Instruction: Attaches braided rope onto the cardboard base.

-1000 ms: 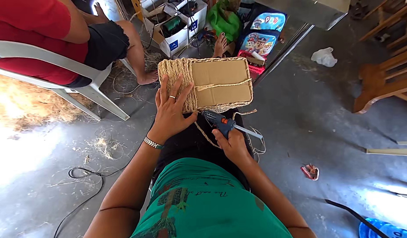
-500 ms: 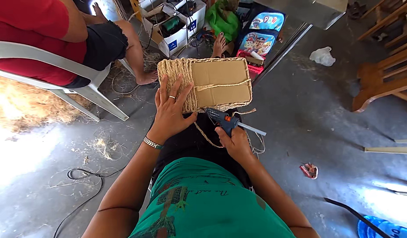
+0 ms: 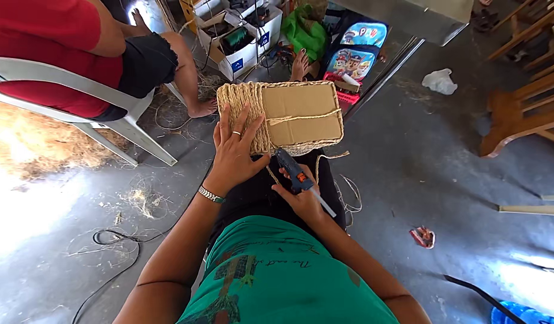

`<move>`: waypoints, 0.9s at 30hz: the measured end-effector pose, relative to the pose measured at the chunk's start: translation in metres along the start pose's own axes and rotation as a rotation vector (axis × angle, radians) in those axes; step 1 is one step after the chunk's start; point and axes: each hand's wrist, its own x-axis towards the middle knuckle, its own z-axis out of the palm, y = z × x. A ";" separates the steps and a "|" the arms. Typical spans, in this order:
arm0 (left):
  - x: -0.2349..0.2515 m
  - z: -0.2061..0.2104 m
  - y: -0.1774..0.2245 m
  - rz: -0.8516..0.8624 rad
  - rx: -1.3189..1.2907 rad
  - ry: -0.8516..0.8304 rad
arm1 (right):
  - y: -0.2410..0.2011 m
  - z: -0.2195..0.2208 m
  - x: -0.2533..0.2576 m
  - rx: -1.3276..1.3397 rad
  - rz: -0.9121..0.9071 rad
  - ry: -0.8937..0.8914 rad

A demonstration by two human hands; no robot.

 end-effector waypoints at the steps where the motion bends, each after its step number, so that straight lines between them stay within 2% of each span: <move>1: 0.001 -0.002 0.002 -0.011 0.008 -0.011 | 0.002 0.003 0.002 -0.003 0.009 -0.017; 4: 0.002 -0.002 0.004 -0.023 0.009 -0.006 | 0.004 0.007 0.005 -0.041 0.069 -0.035; 7: 0.003 0.002 -0.001 -0.013 0.005 0.016 | 0.006 0.006 0.001 -0.079 0.042 0.035; 11: 0.001 0.004 -0.003 0.028 -0.002 0.048 | -0.007 0.002 0.000 0.064 0.048 0.109; 16: 0.000 0.007 -0.005 0.103 -0.042 0.118 | -0.025 -0.004 0.000 0.339 0.253 0.160; 20: 0.001 0.007 -0.003 0.123 -0.077 0.120 | -0.024 -0.007 -0.002 0.385 0.364 0.146; 24: 0.001 0.008 -0.002 0.173 -0.101 0.146 | -0.027 -0.005 -0.003 0.430 0.382 0.125; 27: 0.002 0.009 -0.003 0.166 -0.100 0.141 | -0.027 -0.001 -0.005 0.429 0.306 0.155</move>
